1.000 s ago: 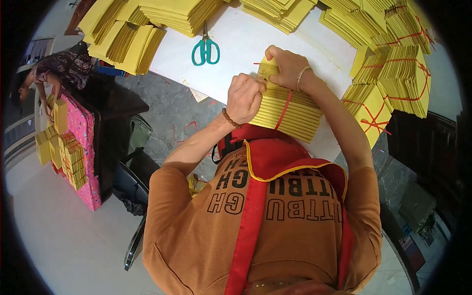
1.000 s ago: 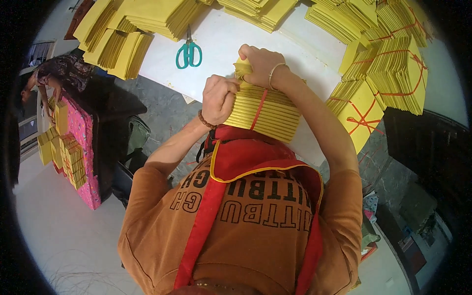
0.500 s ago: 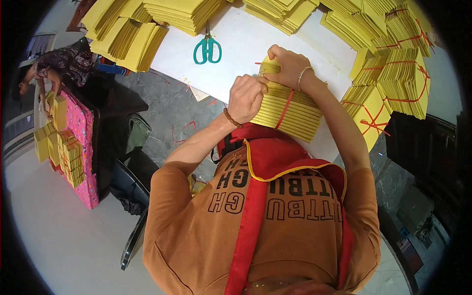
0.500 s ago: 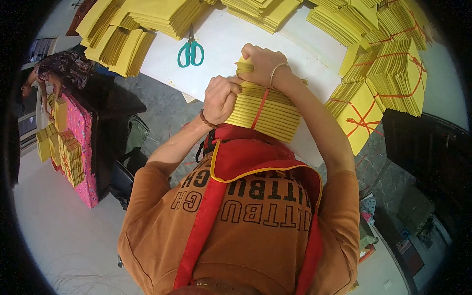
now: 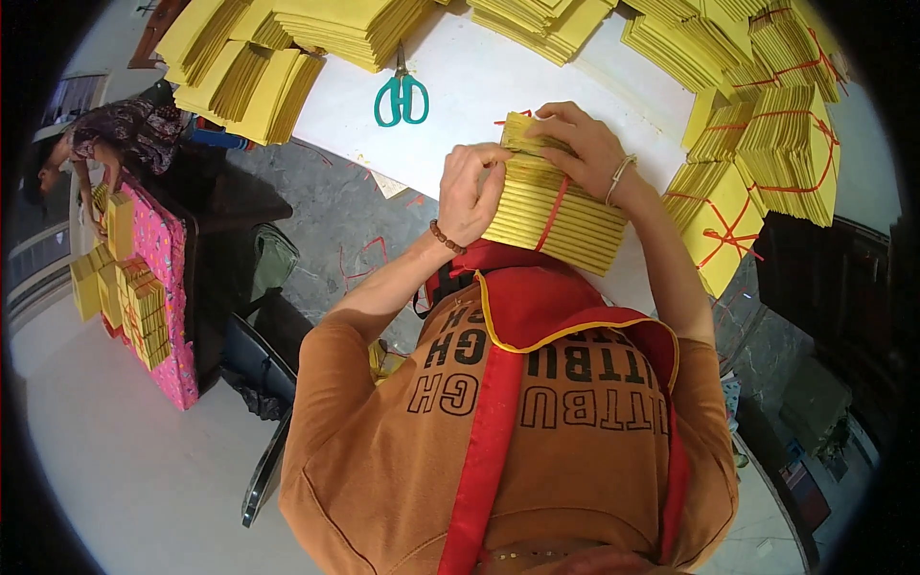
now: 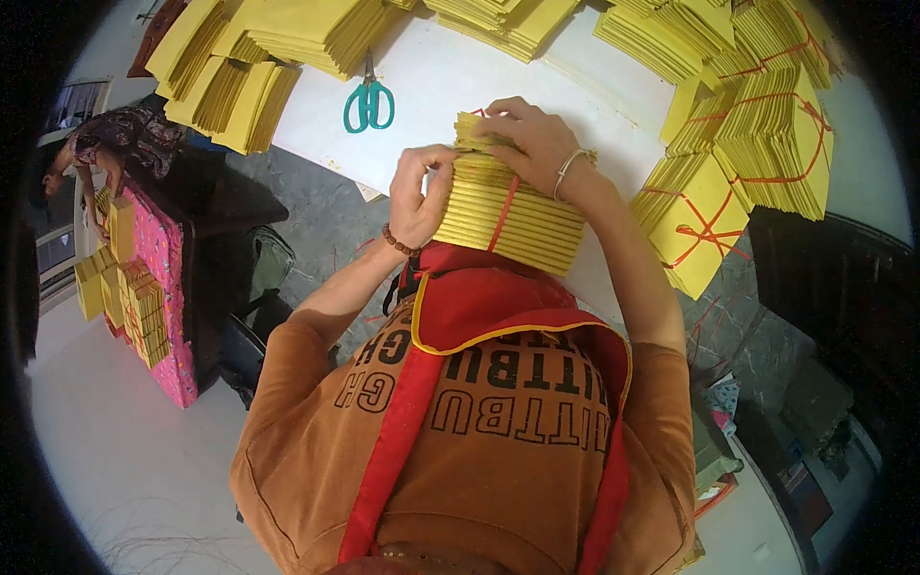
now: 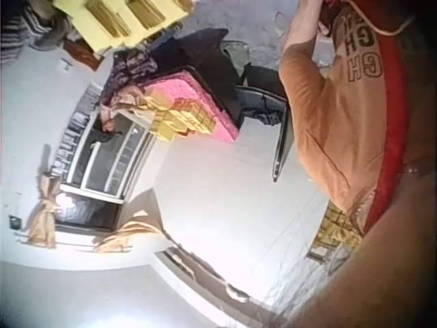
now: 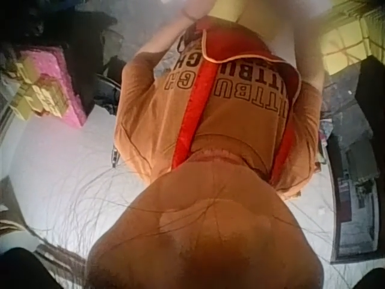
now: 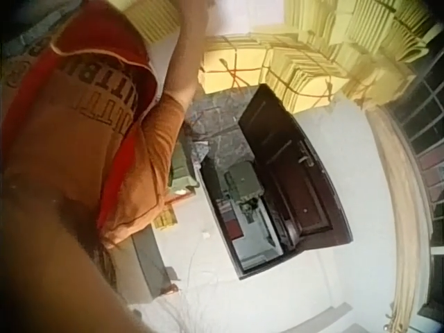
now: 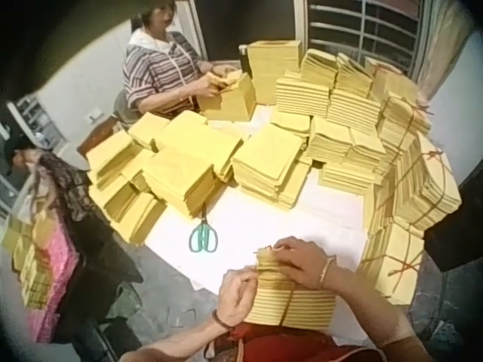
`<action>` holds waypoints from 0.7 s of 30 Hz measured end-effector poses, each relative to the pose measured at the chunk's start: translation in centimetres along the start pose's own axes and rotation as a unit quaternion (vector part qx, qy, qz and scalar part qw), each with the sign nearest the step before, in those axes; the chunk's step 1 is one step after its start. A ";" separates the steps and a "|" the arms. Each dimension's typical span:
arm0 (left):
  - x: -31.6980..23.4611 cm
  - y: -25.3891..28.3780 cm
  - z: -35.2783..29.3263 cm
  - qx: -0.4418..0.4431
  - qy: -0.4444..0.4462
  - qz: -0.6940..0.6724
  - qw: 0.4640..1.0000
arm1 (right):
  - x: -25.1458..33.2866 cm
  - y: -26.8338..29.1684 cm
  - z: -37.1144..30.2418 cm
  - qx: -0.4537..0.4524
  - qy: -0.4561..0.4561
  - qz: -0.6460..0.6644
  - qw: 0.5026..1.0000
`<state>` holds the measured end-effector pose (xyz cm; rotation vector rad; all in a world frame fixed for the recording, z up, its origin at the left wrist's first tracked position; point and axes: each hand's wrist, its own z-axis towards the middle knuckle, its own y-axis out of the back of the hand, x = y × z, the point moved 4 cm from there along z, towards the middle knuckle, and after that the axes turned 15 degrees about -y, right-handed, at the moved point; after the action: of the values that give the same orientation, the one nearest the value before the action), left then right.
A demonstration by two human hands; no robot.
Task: Bundling and tying stacks of yellow paper sheets using red string.
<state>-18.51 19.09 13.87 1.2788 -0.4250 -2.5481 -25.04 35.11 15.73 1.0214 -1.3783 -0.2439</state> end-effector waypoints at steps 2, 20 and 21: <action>-0.2 0.3 0.6 -0.015 -0.047 0.064 0.997 | 0.3 -0.1 -0.4 -0.019 0.052 -0.044 0.997; 0.8 0.3 1.4 0.079 -0.098 0.107 0.986 | 0.4 -0.4 0.7 -0.041 0.001 -0.006 0.999; 0.8 0.3 1.5 0.084 -0.104 0.089 0.987 | 0.6 -0.5 0.6 -0.054 0.014 -0.054 0.997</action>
<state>-20.14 18.76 14.24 0.9778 -0.7758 -2.5440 -25.18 34.17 15.68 1.0067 -1.2721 -0.3787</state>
